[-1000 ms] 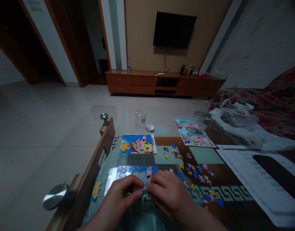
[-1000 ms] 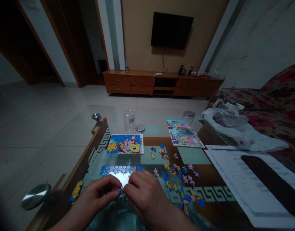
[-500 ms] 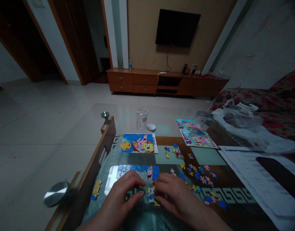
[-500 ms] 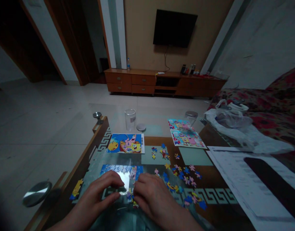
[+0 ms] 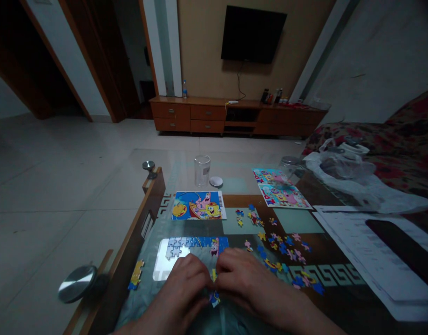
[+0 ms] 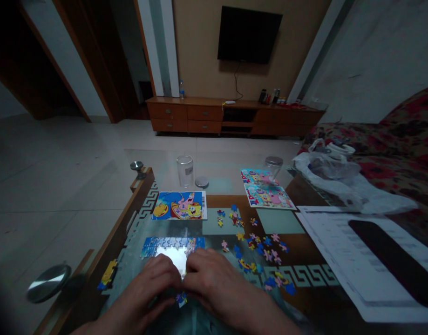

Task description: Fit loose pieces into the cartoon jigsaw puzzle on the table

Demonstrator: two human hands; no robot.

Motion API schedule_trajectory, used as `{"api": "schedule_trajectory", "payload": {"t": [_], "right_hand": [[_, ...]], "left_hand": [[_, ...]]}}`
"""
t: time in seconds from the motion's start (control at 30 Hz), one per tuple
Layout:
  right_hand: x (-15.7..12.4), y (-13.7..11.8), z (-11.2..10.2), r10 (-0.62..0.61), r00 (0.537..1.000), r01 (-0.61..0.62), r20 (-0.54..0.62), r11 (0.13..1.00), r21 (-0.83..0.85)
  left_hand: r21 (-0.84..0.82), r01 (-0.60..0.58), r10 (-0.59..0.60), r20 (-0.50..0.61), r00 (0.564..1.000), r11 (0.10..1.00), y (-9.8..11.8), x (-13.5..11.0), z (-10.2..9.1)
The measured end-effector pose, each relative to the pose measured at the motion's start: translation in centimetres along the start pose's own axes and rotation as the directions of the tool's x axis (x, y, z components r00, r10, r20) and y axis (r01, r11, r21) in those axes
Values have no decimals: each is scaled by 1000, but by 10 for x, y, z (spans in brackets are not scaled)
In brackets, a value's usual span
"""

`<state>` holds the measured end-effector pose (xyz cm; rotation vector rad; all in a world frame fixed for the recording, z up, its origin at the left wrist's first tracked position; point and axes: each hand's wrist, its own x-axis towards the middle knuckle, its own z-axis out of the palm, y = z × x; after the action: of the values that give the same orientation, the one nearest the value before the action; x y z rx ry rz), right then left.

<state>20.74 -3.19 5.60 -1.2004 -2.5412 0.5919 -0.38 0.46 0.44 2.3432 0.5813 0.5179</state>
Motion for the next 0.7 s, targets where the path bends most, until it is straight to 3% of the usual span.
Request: {"api": "schedule_trajectory", "payload": {"t": [0.23,0.4,0.7], "right_hand": [[8,-3,-1,5,999,-10,-34,992,-127],[3,2,0,93,989,-100,-115,994,-49],[-2,12,4,58,979,-62,-195,998,-13]], "left_hand": [[150,-25,24,3,1000,988,0,-1,0],[179,2,-13,57,998,984,4,-2,-1],[188,46,-70,124,990,981,9,2,-1]]}}
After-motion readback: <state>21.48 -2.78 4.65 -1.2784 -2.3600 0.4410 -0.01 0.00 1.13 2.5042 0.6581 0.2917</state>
